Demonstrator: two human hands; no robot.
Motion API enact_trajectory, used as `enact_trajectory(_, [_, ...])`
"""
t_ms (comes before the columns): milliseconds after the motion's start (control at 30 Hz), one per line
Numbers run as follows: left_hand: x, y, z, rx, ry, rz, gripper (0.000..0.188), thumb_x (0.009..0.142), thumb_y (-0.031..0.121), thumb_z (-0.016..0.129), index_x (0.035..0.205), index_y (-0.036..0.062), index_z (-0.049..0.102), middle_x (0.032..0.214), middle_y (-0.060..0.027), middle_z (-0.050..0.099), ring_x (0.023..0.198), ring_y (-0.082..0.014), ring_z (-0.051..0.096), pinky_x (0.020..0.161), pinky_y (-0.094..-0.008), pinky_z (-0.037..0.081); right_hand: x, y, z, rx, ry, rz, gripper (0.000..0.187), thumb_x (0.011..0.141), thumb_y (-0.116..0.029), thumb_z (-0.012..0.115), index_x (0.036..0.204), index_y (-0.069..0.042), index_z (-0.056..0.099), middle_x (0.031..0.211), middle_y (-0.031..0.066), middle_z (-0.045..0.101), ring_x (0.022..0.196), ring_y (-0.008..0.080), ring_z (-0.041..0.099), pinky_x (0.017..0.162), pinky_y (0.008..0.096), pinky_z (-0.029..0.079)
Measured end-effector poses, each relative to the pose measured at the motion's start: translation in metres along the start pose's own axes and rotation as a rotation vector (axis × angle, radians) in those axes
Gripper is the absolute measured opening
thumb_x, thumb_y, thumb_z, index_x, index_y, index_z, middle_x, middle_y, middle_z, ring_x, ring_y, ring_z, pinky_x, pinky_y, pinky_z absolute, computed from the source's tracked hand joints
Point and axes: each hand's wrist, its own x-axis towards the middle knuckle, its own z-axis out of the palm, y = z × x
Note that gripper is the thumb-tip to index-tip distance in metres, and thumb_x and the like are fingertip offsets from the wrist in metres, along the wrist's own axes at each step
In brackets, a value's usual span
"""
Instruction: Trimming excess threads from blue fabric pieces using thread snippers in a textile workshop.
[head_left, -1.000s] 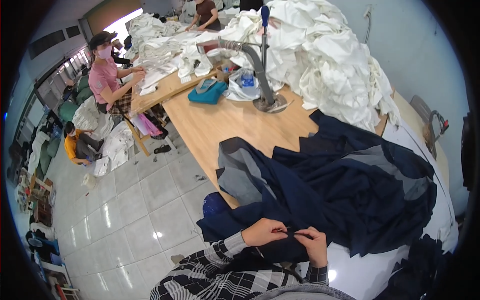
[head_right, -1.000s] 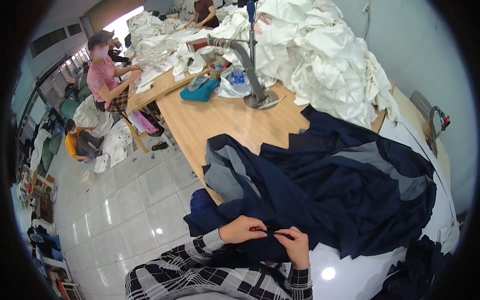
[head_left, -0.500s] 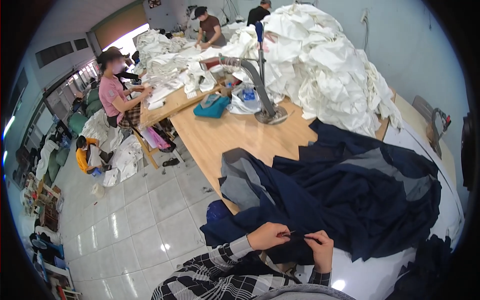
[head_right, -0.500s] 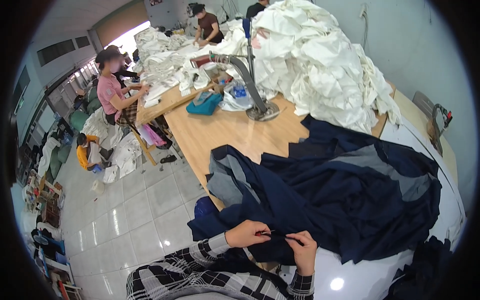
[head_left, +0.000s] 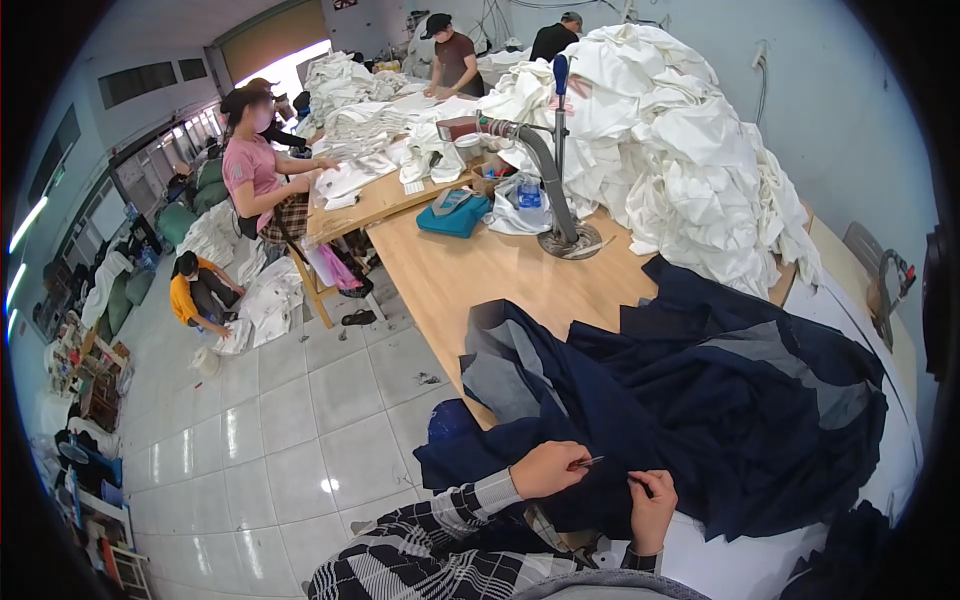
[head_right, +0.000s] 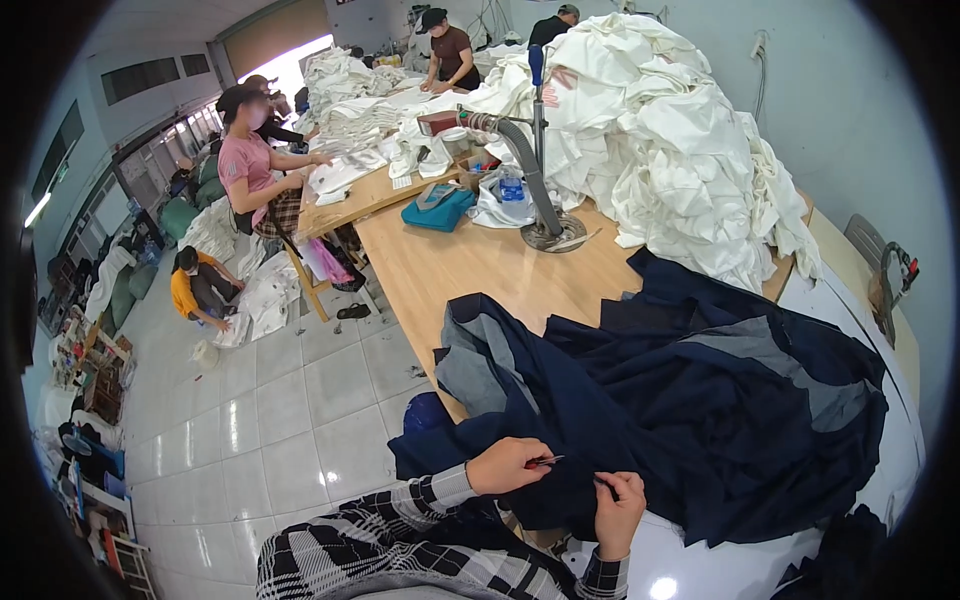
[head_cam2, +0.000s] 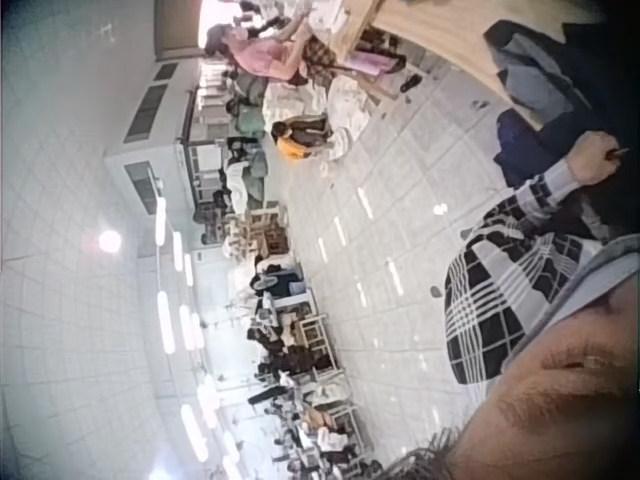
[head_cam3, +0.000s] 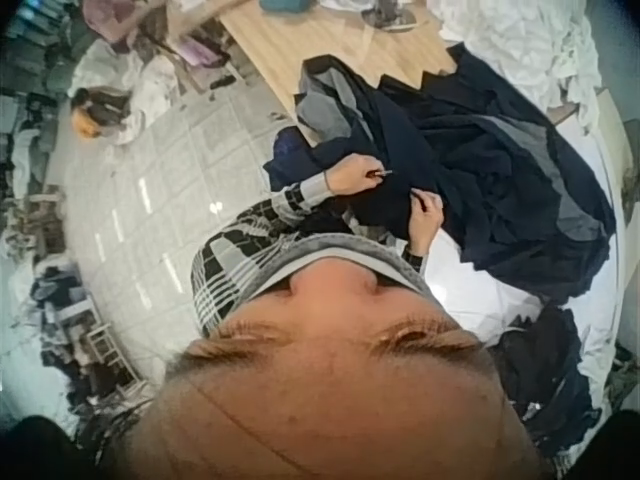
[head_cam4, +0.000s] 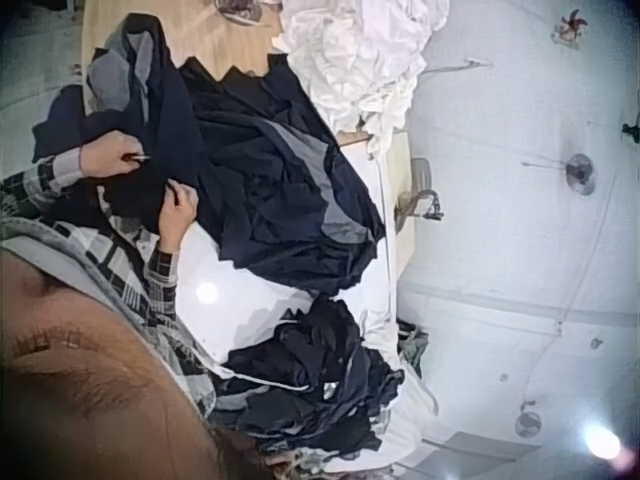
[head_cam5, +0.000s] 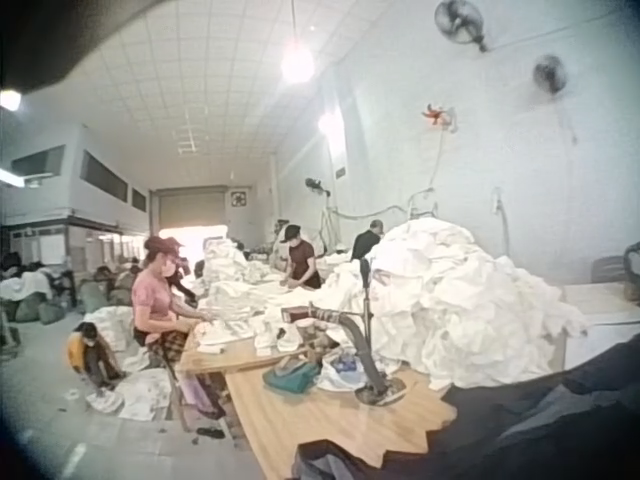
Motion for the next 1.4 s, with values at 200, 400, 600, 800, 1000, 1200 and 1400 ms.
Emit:
enact_trajectory(200, [-0.006, 0.009, 0.001, 0.020, 0.137, 0.066, 0.013, 0.078, 0.011, 0.065, 0.087, 0.0024, 0.060, 0.079, -0.0091, 0.058, 0.064, -0.0243, 0.059, 0.057, -0.0311, 0.047, -0.008, -0.031, 0.005, -0.495, 0.113, -0.335, 0.035, 0.067, -0.001, 0.067, 0.102, -0.003, 0.063, 0.094, 0.0106, 0.054, 0.089, 0.0272, 0.050, 0.079, 0.0346, 0.040])
enact_trajectory(400, [-0.007, 0.028, 0.005, -0.028, 0.087, 0.191, 0.014, 0.077, 0.010, 0.065, 0.090, 0.0049, 0.060, 0.079, -0.0074, 0.058, 0.063, -0.0237, 0.060, 0.055, -0.0296, 0.048, -0.013, -0.003, 0.000, -0.276, -0.076, -0.118, 0.037, 0.070, -0.003, 0.069, 0.107, -0.004, 0.063, 0.066, 0.0071, 0.055, 0.060, 0.0167, 0.053, 0.057, 0.0273, 0.042])
enact_trajectory(600, [-0.013, 0.029, -0.002, 0.060, 0.040, 0.228, 0.016, 0.074, 0.009, 0.066, 0.089, 0.0063, 0.061, 0.079, -0.0061, 0.056, 0.061, -0.0233, 0.059, 0.055, -0.0297, 0.048, -0.012, -0.033, -0.004, 0.059, -0.260, 0.239, 0.027, 0.081, -0.004, 0.062, 0.108, -0.002, 0.063, 0.056, 0.0029, 0.057, 0.046, 0.0055, 0.050, 0.044, 0.0218, 0.038])
enact_trajectory(800, [-0.020, 0.033, -0.016, 0.042, 0.058, 0.243, 0.017, 0.075, 0.008, 0.066, 0.090, 0.0050, 0.061, 0.079, -0.0067, 0.056, 0.060, -0.0230, 0.059, 0.054, -0.0288, 0.048, -0.008, -0.025, 0.001, 0.254, -0.241, 0.395, 0.011, 0.085, -0.005, 0.059, 0.092, 0.001, 0.064, 0.063, 0.0024, 0.060, 0.049, 0.0057, 0.052, 0.045, 0.0197, 0.040])
enact_trajectory(1000, [-0.023, 0.041, -0.012, 0.085, 0.128, 0.219, 0.019, 0.073, 0.008, 0.066, 0.091, 0.0070, 0.061, 0.083, -0.0053, 0.057, 0.066, -0.0229, 0.061, 0.057, -0.0307, 0.049, 0.015, -0.026, 0.019, 0.830, 0.007, 0.397, 0.024, 0.088, -0.002, 0.049, 0.111, 0.001, 0.058, 0.088, 0.0042, 0.058, 0.073, 0.0104, 0.056, 0.067, 0.0237, 0.049])
enact_trajectory(1200, [-0.031, 0.036, 0.004, -0.133, -0.203, 0.276, 0.021, 0.076, 0.006, 0.068, 0.097, 0.0039, 0.064, 0.085, -0.0074, 0.064, 0.064, -0.0185, 0.062, 0.058, -0.0258, 0.050, 0.023, -0.019, 0.026, 1.114, 0.054, 0.435, 0.022, 0.089, -0.004, 0.049, 0.110, 0.001, 0.057, 0.091, 0.0062, 0.063, 0.081, 0.0133, 0.061, 0.074, 0.0261, 0.049])
enact_trajectory(1400, [-0.005, 0.039, -0.005, -0.073, 0.183, 0.110, 0.021, 0.073, 0.004, 0.072, 0.092, 0.0021, 0.063, 0.084, -0.0070, 0.059, 0.057, -0.0145, 0.057, 0.052, -0.0241, 0.046, 0.010, -0.016, 0.020, 1.086, 0.075, 0.480, 0.020, 0.090, -0.004, 0.049, 0.107, 0.000, 0.059, 0.092, 0.0051, 0.064, 0.079, 0.0115, 0.061, 0.072, 0.0247, 0.048])
